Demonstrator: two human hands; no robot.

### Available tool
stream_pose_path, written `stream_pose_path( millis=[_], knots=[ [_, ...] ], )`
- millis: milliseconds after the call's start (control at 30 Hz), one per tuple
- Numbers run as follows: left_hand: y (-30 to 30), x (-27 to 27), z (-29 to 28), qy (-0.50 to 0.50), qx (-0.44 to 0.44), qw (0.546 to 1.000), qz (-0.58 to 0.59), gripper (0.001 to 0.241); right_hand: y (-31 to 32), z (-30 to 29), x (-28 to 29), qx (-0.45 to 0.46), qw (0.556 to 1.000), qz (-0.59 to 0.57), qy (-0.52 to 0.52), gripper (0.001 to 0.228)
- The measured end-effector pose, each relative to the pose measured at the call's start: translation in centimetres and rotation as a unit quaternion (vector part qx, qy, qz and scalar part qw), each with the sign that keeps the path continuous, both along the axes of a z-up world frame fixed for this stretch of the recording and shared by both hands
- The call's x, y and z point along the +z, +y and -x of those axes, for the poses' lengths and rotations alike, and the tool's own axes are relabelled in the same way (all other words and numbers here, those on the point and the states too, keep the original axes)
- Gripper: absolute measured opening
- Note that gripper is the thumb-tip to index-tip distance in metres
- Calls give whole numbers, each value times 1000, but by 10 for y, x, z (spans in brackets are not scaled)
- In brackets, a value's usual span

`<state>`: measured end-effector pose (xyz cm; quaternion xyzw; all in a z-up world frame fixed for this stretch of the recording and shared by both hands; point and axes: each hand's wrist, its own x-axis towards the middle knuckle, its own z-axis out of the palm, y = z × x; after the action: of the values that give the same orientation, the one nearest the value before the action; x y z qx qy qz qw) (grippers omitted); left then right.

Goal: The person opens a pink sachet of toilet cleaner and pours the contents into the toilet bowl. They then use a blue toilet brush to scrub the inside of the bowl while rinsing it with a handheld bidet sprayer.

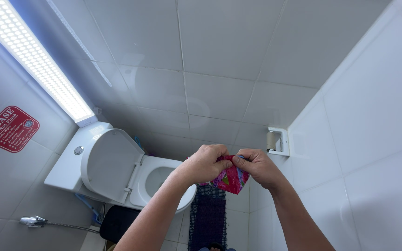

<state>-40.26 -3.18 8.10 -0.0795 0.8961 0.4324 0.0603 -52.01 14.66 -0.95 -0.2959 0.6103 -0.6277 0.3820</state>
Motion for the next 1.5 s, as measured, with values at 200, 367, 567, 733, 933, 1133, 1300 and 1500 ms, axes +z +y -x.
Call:
stream_pose_path(
  millis=[200,367,567,733,933,1133,1300,1500],
  knots=[
    [3,10,0,10,-33,999,-4,27,7,-14,3,-44,995,80,-44,27],
    [6,5,-5,71,-49,994,-59,20,11,-24,6,-66,988,121,-75,27],
    [7,5,-9,163,-65,982,-65,15,14,-31,8,-76,980,142,-121,27],
    [0,29,-17,78,-72,994,-9,31,21,-29,23,-15,996,92,10,19],
    [-9,11,-14,37,-86,994,52,39,8,-38,58,-36,975,-97,194,29],
    [-13,4,-22,81,-104,990,49,14,1,-31,42,34,992,-94,81,30],
    [-20,0,-27,185,-136,973,33,21,-4,-27,31,68,997,31,-29,30],
    [-19,36,-38,86,-128,984,89,37,-12,-40,63,92,985,-77,120,30]
  ],
)
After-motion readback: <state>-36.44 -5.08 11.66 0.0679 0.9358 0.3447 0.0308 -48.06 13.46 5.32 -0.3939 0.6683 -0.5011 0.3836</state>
